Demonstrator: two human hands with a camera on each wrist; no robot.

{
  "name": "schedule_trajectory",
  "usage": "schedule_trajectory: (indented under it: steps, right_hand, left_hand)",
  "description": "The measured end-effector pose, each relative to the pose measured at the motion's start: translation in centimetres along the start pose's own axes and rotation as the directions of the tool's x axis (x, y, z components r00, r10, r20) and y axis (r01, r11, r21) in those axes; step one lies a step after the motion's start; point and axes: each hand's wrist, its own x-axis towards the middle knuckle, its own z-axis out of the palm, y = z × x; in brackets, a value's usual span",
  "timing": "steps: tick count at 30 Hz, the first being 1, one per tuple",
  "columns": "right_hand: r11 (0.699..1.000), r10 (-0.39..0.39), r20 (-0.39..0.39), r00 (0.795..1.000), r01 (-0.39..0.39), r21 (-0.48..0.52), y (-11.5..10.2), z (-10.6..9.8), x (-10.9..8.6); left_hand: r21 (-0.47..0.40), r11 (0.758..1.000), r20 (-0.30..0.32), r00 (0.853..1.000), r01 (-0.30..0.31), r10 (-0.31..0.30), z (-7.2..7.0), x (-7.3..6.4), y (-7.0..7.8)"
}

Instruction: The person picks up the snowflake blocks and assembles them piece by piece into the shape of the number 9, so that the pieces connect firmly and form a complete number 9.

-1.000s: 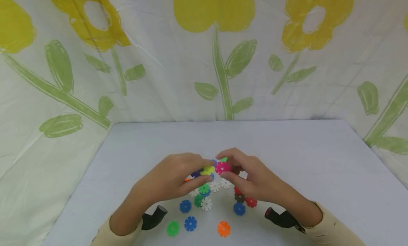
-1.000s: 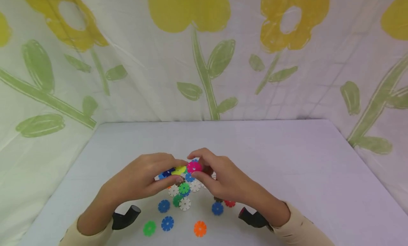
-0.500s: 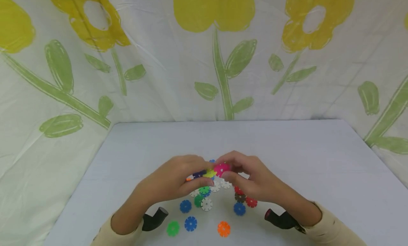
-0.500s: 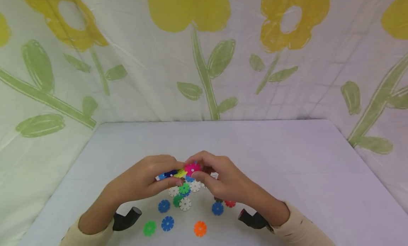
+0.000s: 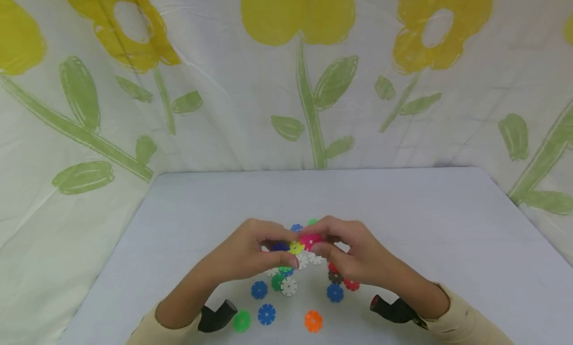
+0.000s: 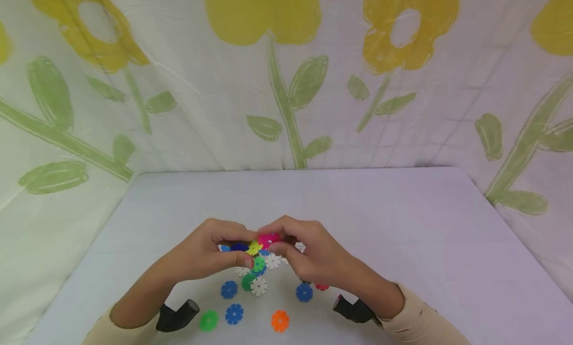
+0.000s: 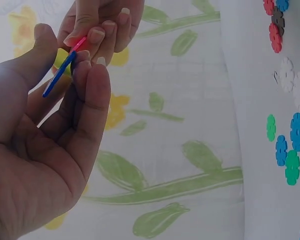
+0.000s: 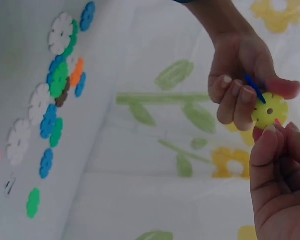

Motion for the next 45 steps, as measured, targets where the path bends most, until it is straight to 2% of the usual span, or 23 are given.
schedule_trajectory:
  steps: [4,10,16,22,29,33,37,42,45]
  right_hand:
    - [1.0,0.018,-0.018,1.0,-0.018,-0.003,0.3,0.2,0.0]
    - [0.999,0.043,-0.034,0.998,-0.043,-0.003,0.5,0.5,-0.1]
    - [0.997,0.077,-0.012,0.997,-0.077,0.012,0.4,0.9,-0.1]
    - [0.991,0.131,0.033,0.991,-0.132,0.021,0.6,1.2,-0.2]
    - [0.994,0.099,0.077,0.992,-0.101,0.03,1.2,0.8,0.0]
    - [0.992,0.123,0.084,0.989,-0.125,0.021,1.3,0.8,-0.1]
    - [0.988,0.145,0.076,0.986,-0.148,0.035,1.4,1.0,-0.1]
    - [0.99,0.129,0.076,0.989,-0.132,0.045,1.5,1.2,-0.2]
    - [0.991,0.12,0.082,0.989,-0.124,0.049,1.5,1.2,-0.3]
  left_hand:
    - [0.008,1.0,-0.002,1.0,0.021,-0.021,-0.1,0.0,0.0]
    - [-0.002,1.0,0.012,1.0,0.021,-0.021,-0.1,-0.1,-0.3]
    - [0.037,0.999,0.035,0.999,0.017,-0.018,-0.1,0.0,-0.3]
    - [0.078,0.997,0.093,0.995,0.017,-0.025,-0.4,-0.1,-0.3]
    - [0.066,0.996,0.156,0.985,0.064,-0.073,-0.5,-0.1,-0.4]
    - [0.038,0.994,0.132,0.985,0.107,-0.111,-0.5,0.1,-0.8]
    - [0.037,0.988,0.078,0.986,0.147,-0.149,-0.4,0.2,-0.9]
    - [0.079,0.988,0.006,0.991,0.132,-0.133,-0.1,0.2,-1.0]
    - [0.067,0.991,0.005,0.994,0.113,-0.113,0.0,0.3,-0.9]
